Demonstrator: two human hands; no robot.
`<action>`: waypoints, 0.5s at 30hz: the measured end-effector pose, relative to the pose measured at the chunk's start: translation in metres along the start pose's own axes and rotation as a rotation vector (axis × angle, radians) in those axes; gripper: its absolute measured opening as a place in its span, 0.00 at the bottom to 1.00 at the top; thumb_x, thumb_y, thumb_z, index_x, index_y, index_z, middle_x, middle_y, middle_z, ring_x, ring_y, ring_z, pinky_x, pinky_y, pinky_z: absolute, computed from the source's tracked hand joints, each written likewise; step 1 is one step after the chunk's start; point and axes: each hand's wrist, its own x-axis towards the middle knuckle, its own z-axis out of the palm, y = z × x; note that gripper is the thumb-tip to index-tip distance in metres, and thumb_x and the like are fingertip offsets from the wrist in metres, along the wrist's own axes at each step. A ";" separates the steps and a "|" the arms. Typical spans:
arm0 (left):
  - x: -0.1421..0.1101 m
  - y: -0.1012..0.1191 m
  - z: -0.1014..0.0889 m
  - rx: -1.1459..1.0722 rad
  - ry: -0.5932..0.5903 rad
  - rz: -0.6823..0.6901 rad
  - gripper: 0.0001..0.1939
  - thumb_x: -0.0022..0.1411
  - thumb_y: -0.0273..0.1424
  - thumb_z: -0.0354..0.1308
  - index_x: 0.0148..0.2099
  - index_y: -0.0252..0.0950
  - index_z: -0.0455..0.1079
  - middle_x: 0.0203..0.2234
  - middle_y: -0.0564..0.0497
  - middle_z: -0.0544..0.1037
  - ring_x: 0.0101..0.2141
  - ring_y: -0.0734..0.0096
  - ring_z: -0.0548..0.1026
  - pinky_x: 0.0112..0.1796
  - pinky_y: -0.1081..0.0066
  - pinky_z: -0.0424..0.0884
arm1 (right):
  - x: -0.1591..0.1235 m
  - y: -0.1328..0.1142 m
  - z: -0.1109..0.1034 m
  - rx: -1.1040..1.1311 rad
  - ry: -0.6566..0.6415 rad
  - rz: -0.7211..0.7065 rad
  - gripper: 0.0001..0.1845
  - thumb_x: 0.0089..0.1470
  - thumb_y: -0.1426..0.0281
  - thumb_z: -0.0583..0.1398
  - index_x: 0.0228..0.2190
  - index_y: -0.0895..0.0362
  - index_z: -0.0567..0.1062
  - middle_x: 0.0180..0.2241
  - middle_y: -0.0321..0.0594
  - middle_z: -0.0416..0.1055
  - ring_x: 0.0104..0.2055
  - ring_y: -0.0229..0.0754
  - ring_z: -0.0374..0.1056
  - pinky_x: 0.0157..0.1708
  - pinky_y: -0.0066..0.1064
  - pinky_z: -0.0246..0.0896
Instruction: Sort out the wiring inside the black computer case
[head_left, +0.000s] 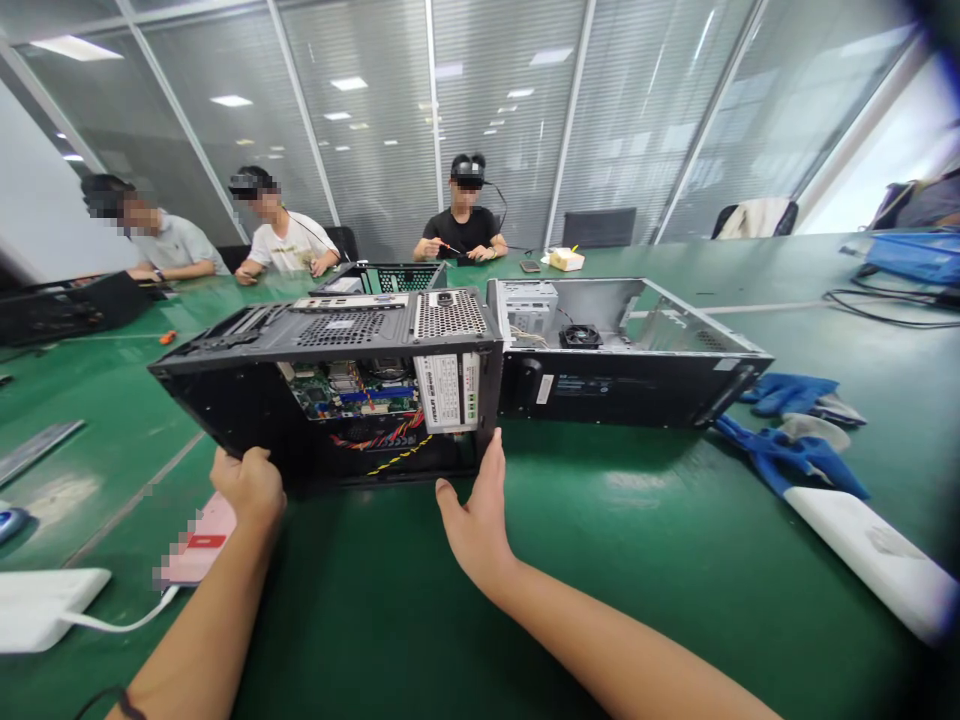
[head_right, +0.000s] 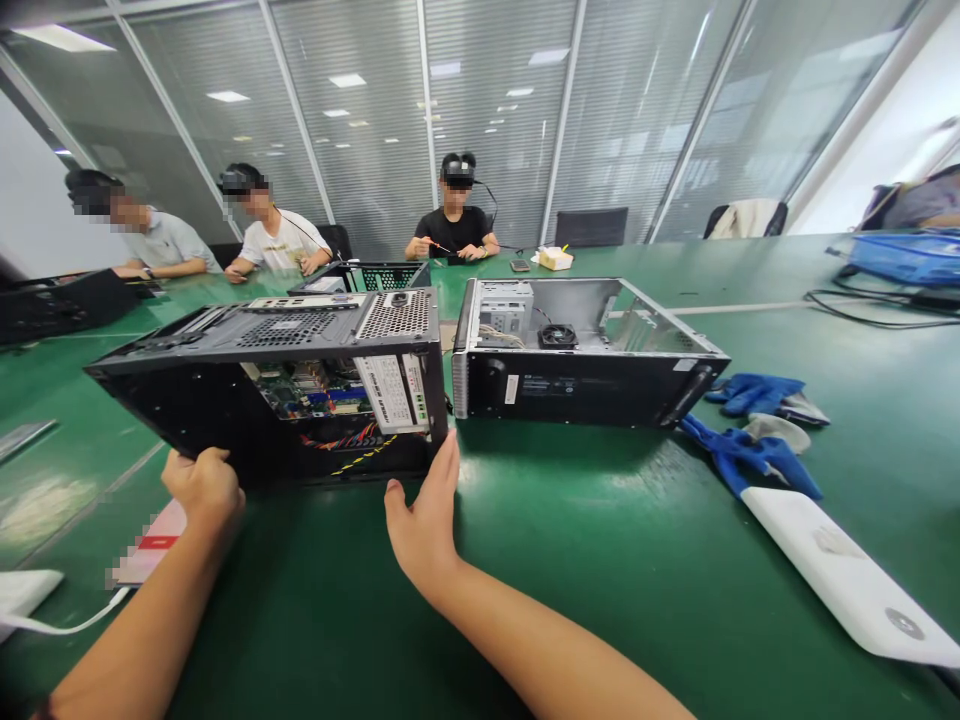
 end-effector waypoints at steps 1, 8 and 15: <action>0.001 -0.001 0.002 -0.008 -0.003 0.003 0.10 0.39 0.27 0.57 0.29 0.33 0.64 0.23 0.56 0.64 0.26 0.75 0.60 0.27 0.72 0.58 | 0.003 0.001 0.002 -0.001 0.008 -0.002 0.49 0.55 0.71 0.56 0.69 0.59 0.34 0.71 0.55 0.37 0.72 0.57 0.36 0.68 0.59 0.37; 0.004 -0.002 0.026 -0.088 -0.020 0.025 0.14 0.41 0.26 0.55 0.35 0.32 0.68 0.28 0.54 0.70 0.30 0.72 0.64 0.33 0.69 0.64 | 0.029 0.002 0.013 0.009 0.036 0.015 0.49 0.54 0.69 0.57 0.68 0.62 0.35 0.68 0.61 0.41 0.70 0.59 0.39 0.66 0.59 0.40; 0.013 -0.009 0.043 -0.118 0.002 0.021 0.17 0.42 0.26 0.54 0.38 0.31 0.69 0.30 0.53 0.71 0.31 0.71 0.67 0.37 0.67 0.68 | 0.036 -0.001 0.024 0.016 0.076 0.019 0.52 0.54 0.66 0.58 0.68 0.63 0.33 0.67 0.63 0.39 0.70 0.63 0.36 0.65 0.62 0.39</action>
